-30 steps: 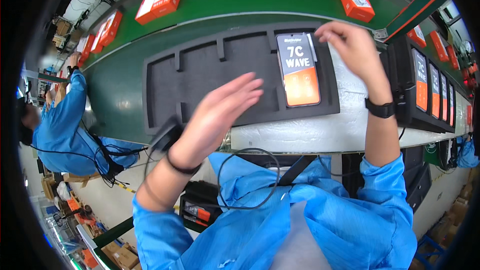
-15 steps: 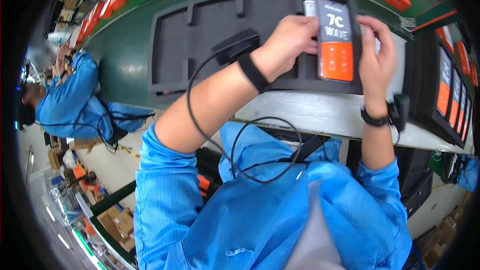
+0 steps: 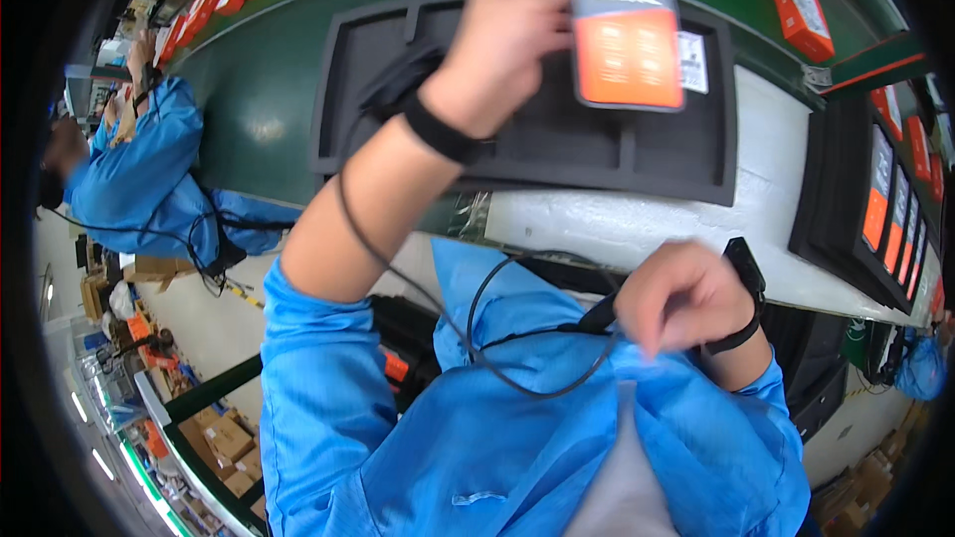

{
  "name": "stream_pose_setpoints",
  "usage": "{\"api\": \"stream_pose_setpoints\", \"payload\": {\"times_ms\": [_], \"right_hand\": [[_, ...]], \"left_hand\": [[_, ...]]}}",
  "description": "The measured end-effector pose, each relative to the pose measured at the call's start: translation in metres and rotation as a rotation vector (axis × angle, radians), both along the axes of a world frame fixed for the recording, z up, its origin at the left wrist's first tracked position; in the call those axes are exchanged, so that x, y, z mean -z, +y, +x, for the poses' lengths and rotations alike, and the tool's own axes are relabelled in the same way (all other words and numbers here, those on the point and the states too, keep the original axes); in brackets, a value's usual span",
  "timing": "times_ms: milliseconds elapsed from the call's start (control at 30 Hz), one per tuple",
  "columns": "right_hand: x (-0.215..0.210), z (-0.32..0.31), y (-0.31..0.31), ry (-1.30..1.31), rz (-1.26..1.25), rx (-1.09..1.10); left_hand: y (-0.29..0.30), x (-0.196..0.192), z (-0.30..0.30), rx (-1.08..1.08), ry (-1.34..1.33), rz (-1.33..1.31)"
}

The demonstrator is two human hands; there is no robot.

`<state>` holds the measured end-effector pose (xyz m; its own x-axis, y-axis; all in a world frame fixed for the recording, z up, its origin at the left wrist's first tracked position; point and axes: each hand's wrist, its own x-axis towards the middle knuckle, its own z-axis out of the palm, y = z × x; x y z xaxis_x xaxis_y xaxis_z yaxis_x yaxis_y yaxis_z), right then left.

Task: Handling and applying labels to smartphone boxes on a factory assembly line.

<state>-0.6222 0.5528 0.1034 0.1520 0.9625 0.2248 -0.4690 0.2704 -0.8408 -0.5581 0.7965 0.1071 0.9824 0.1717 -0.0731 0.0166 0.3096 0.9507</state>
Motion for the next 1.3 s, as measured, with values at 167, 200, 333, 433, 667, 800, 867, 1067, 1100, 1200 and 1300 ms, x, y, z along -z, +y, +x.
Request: {"api": "stream_pose_setpoints", "payload": {"times_ms": [167,200,333,433,667,800,867,1067,1100,1200,1300], "right_hand": [[-0.022,0.085,-0.036,-0.815,-0.57,1.021],[-0.022,0.108,-0.037,-1.157,-0.624,1.072],[0.0,0.153,-0.03,-1.715,-0.593,0.803],[0.008,0.151,-0.011,-1.724,-0.73,0.762],[-0.01,0.152,0.005,-1.652,-0.991,0.674],[-0.021,0.152,0.017,-1.735,-0.885,0.687],[-0.023,0.162,0.014,-1.622,-0.909,0.66],[-0.02,0.185,0.01,-1.258,-0.988,0.796],[-0.018,0.187,0.016,-1.245,-0.947,0.816],[-0.015,0.195,0.022,-1.207,-0.927,0.83],[-0.017,0.196,0.021,-1.183,-0.931,0.799]], "left_hand": [[0.116,-0.034,0.004,-0.122,-0.081,0.034],[0.138,-0.04,0.006,-0.146,-0.077,0.026],[0.211,-0.066,0.022,-0.375,-0.031,0.25],[0.284,-0.049,0.053,-0.473,-0.039,0.268],[0.344,-0.03,0.151,-0.656,-0.031,0.13],[0.393,0.008,0.242,-0.66,-0.123,0.188],[0.409,0.03,0.276,-0.736,-0.103,0.323],[0.295,0.078,0.302,-0.629,0.357,1.584],[0.295,0.076,0.289,-0.606,0.359,1.638],[0.289,0.073,0.278,-0.489,0.331,1.672],[0.267,0.075,0.266,-0.428,0.224,1.74]]}}
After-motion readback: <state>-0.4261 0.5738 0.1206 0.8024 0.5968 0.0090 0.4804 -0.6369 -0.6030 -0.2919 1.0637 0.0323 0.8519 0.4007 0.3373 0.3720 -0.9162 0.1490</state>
